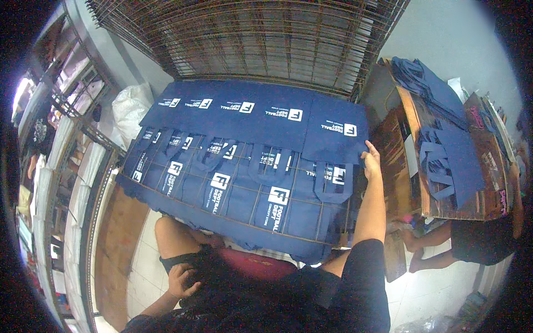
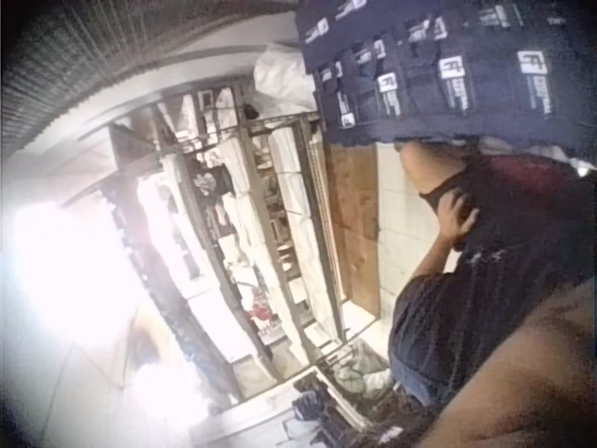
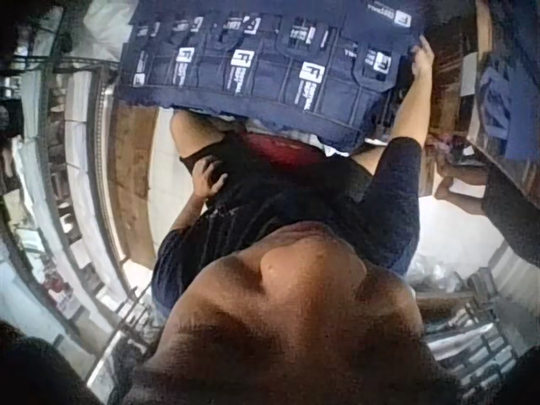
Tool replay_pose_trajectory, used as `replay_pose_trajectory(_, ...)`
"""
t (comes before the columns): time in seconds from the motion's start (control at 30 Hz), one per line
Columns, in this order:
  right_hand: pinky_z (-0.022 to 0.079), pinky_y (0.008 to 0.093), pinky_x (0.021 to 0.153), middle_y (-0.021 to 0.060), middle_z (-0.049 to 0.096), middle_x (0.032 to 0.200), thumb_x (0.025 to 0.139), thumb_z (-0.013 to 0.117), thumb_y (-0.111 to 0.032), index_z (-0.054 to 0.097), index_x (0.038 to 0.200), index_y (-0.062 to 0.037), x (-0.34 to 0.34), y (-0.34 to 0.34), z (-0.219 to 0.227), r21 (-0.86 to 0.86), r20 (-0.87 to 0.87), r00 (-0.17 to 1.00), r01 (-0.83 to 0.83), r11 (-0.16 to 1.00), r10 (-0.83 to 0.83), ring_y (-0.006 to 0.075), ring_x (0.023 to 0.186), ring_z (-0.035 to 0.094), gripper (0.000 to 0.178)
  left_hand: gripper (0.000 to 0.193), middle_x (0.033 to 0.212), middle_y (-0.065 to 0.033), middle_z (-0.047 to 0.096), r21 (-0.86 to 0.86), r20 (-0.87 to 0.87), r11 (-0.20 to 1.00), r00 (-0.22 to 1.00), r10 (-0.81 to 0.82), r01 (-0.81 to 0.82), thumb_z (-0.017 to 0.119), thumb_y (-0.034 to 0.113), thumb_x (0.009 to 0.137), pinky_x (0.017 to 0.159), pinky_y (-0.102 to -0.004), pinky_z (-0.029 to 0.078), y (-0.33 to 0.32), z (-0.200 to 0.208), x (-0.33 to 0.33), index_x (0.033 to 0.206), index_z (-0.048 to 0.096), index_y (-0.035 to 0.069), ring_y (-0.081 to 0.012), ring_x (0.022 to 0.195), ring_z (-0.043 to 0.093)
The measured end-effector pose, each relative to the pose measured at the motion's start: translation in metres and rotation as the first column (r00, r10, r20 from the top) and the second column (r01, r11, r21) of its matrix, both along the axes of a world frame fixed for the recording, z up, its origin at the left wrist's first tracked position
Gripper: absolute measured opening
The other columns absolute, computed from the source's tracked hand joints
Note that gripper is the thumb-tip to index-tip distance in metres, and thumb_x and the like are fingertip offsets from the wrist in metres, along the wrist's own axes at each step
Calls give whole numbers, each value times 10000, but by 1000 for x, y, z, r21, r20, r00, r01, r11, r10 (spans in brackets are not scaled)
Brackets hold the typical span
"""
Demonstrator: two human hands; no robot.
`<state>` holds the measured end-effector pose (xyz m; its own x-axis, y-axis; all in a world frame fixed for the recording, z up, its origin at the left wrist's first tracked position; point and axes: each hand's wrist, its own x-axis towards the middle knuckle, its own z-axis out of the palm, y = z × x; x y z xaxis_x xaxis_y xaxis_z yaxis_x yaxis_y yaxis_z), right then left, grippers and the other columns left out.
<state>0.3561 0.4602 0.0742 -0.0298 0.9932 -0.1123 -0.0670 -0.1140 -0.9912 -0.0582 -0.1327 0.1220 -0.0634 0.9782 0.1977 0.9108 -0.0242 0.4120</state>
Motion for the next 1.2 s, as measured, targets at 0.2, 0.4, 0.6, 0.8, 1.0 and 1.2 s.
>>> replay_pose_trajectory(0.2, 432, 252, 755, 69, 588, 1011, 685, 435, 104, 433, 1349, -39, -6, 5, 3, -31, 138, 990, -6, 999, 11, 142, 813, 536, 679, 383, 959, -100, 573, -8, -14, 1000, 1000, -11, 11, 706, 365, 680, 765, -384, 441, 4, 2, -1, 928, 644, 80, -282, 875, 563)
replay_pose_trajectory(0.4, 419, 250, 781, 58, 588, 1038, 678, 437, 116, 428, 1352, -29, -12, 6, 11, -44, 135, 991, -9, 999, 15, 137, 838, 528, 689, 372, 962, -101, 572, -10, 2, 1000, 1000, -3, 3, 700, 362, 680, 769, -384, 438, 6, 2, 0, 918, 644, 81, -285, 879, 559)
replay_pose_trajectory(0.6, 424, 241, 783, 63, 582, 1097, 680, 446, 117, 439, 1345, -32, -13, 3, 6, -25, 125, 992, -4, 1000, 7, 136, 866, 531, 681, 371, 965, -103, 570, -22, 13, 1000, 1000, 2, -2, 696, 366, 684, 759, -387, 430, 6, 5, 0, 916, 645, 82, -286, 871, 557)
replay_pose_trajectory(0.8, 443, 247, 748, 63, 589, 1029, 673, 433, 118, 454, 1339, -54, -15, 2, 2, -11, 111, 994, -10, 1000, 12, 137, 820, 539, 688, 376, 968, -101, 572, -13, 11, 1000, 1000, 1, -1, 699, 375, 685, 755, -385, 428, 7, 3, -1, 923, 647, 89, -282, 871, 557)
replay_pose_trajectory(1.0, 443, 256, 767, 74, 589, 1040, 667, 425, 113, 447, 1346, -64, -15, 7, 1, -20, 98, 995, -22, 1000, 24, 146, 839, 545, 702, 378, 959, -104, 576, -12, 13, 1000, 1000, 4, -3, 701, 378, 680, 755, -384, 432, 6, 0, -3, 920, 650, 90, -284, 871, 559)
replay_pose_trajectory(1.2, 427, 227, 726, 69, 584, 1096, 664, 449, 116, 430, 1339, 3, -27, -1, 6, -16, 129, 992, 17, 1000, -14, 124, 822, 531, 685, 417, 974, -136, 565, -30, 41, 1000, 999, 1, 0, 690, 390, 669, 758, -417, 417, 3, -3, -4, 927, 635, 68, -321, 879, 540)
